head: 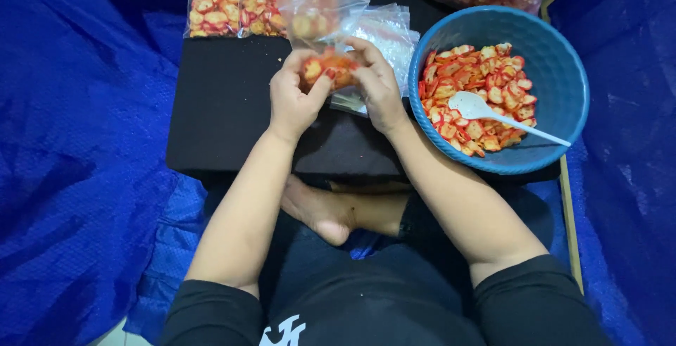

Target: A person is packing snacks from a large bowl into individual plastic bags using a spoon and their hands while sitting on the floor.

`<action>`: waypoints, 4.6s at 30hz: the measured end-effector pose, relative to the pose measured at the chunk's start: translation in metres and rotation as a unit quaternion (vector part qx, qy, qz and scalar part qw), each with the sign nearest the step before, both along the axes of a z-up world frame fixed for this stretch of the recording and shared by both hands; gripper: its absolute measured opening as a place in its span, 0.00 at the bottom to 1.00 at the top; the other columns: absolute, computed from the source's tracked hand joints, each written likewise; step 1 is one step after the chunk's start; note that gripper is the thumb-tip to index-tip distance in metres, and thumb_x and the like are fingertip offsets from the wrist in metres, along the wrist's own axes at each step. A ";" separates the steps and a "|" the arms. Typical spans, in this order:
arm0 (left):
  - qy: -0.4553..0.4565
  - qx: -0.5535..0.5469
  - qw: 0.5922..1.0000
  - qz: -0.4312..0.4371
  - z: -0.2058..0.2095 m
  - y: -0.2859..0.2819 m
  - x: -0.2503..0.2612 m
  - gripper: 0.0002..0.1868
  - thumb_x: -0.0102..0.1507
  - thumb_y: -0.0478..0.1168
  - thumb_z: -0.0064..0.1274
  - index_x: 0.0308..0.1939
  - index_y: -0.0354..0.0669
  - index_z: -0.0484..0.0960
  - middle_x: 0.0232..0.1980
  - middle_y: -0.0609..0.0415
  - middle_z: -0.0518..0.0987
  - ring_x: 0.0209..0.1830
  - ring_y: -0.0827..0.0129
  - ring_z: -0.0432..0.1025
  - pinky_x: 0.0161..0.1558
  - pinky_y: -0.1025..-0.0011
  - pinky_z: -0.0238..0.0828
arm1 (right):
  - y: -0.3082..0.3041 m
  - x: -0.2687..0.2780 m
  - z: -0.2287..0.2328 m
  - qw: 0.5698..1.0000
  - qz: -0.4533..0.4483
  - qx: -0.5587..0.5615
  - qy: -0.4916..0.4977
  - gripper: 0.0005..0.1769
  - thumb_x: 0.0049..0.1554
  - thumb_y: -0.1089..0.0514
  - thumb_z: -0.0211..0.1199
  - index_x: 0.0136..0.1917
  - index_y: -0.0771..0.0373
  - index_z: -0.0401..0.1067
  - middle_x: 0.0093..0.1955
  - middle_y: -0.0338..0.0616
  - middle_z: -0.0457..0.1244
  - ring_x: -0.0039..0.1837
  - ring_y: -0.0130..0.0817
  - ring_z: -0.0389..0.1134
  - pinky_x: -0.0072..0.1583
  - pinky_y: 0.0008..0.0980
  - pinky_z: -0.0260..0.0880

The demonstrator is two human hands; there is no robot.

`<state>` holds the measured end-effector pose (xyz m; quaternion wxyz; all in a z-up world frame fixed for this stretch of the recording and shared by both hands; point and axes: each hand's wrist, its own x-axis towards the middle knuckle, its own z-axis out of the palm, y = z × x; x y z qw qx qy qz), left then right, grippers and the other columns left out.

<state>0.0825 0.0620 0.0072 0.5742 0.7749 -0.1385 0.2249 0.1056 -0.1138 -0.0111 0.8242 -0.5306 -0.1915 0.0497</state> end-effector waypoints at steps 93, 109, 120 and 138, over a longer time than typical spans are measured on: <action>0.102 -0.181 0.976 -0.071 -0.011 0.002 0.011 0.07 0.67 0.38 0.56 0.35 0.45 0.87 0.27 0.58 0.81 0.33 0.82 0.72 0.40 0.75 0.76 | 0.013 0.008 -0.018 0.971 -0.159 -0.161 -0.080 0.10 0.68 0.54 0.60 0.48 0.61 0.76 0.38 0.39 0.66 0.46 0.21 0.65 0.54 0.27 0.69; 0.127 -0.184 0.965 -0.138 -0.017 0.009 0.014 0.08 0.66 0.34 0.50 0.44 0.34 0.84 0.38 0.58 0.82 0.35 0.80 0.71 0.41 0.82 0.70 | 0.009 0.000 0.001 0.986 -0.088 -0.138 -0.026 0.15 0.68 0.52 0.52 0.45 0.61 0.71 0.39 0.33 0.60 0.41 0.18 0.56 0.48 0.18 0.57; 0.104 -0.104 0.987 -0.064 -0.027 0.007 0.019 0.04 0.66 0.41 0.59 0.39 0.49 0.88 0.26 0.55 0.81 0.29 0.77 0.74 0.39 0.72 0.75 | 0.016 -0.005 0.009 0.979 -0.138 -0.147 -0.014 0.19 0.70 0.48 0.51 0.50 0.62 0.75 0.38 0.39 0.63 0.43 0.21 0.63 0.52 0.22 0.67; 0.045 -0.125 0.991 -0.025 -0.007 -0.004 0.005 0.33 0.76 0.58 0.24 0.45 0.48 0.88 0.36 0.51 0.86 0.44 0.65 0.79 0.54 0.62 0.75 | 0.010 0.003 -0.008 0.975 -0.151 -0.124 -0.101 0.09 0.65 0.62 0.64 0.43 0.65 0.72 0.27 0.43 0.62 0.32 0.27 0.67 0.39 0.24 0.69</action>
